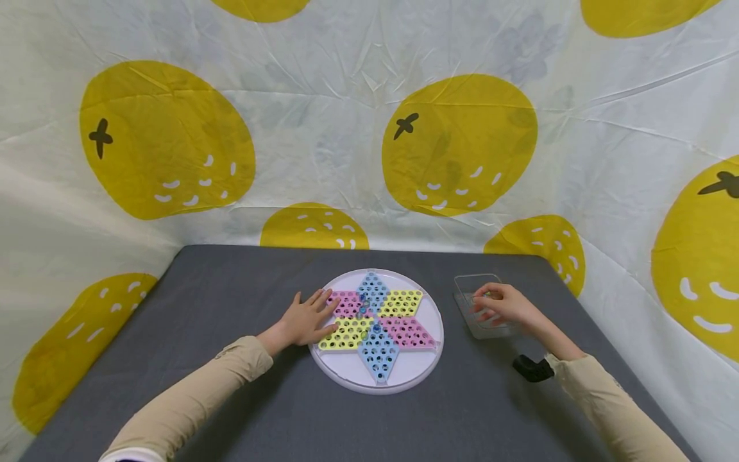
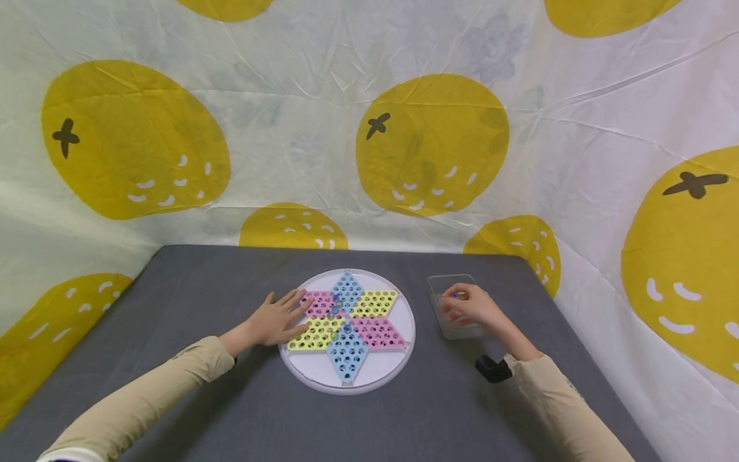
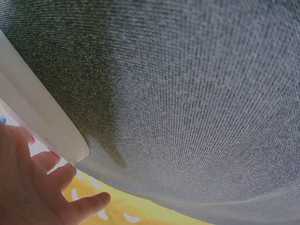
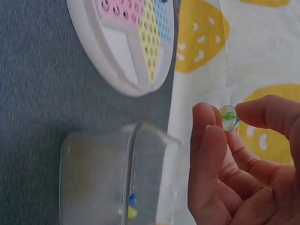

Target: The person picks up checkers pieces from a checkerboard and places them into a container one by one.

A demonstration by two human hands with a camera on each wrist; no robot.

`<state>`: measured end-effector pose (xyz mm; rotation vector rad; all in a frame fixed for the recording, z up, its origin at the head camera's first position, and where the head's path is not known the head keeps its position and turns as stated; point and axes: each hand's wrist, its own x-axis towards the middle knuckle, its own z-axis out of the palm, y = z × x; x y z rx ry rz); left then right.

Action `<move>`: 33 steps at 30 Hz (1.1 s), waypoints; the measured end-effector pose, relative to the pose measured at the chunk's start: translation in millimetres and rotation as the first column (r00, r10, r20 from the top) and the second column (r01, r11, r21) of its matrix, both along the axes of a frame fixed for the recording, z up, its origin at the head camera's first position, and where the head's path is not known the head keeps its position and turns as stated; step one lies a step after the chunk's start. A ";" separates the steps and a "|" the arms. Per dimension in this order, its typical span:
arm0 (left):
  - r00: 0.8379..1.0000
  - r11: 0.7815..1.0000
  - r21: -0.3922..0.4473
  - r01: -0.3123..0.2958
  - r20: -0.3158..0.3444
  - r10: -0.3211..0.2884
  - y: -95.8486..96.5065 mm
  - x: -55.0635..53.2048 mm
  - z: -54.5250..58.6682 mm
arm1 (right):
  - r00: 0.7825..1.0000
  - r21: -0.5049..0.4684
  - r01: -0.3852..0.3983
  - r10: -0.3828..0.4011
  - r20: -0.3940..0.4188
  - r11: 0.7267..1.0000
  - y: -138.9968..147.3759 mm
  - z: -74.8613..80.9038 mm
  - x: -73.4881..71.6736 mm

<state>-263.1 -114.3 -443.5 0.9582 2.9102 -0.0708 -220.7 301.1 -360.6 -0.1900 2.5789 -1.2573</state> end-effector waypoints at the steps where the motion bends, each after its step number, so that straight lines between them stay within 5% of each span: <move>1: 1.000 1.000 -0.001 0.000 0.001 0.000 -0.1 0.2 0.1 | 1.000 -0.002 -0.004 0.004 0.001 1.000 2.8 0.0 -0.5; 33: 1.000 1.000 -0.004 -0.010 0.023 0.010 -0.2 -2.6 -2.7 | 0.999 0.020 0.054 -0.054 0.000 0.998 45.7 -8.3 -10.0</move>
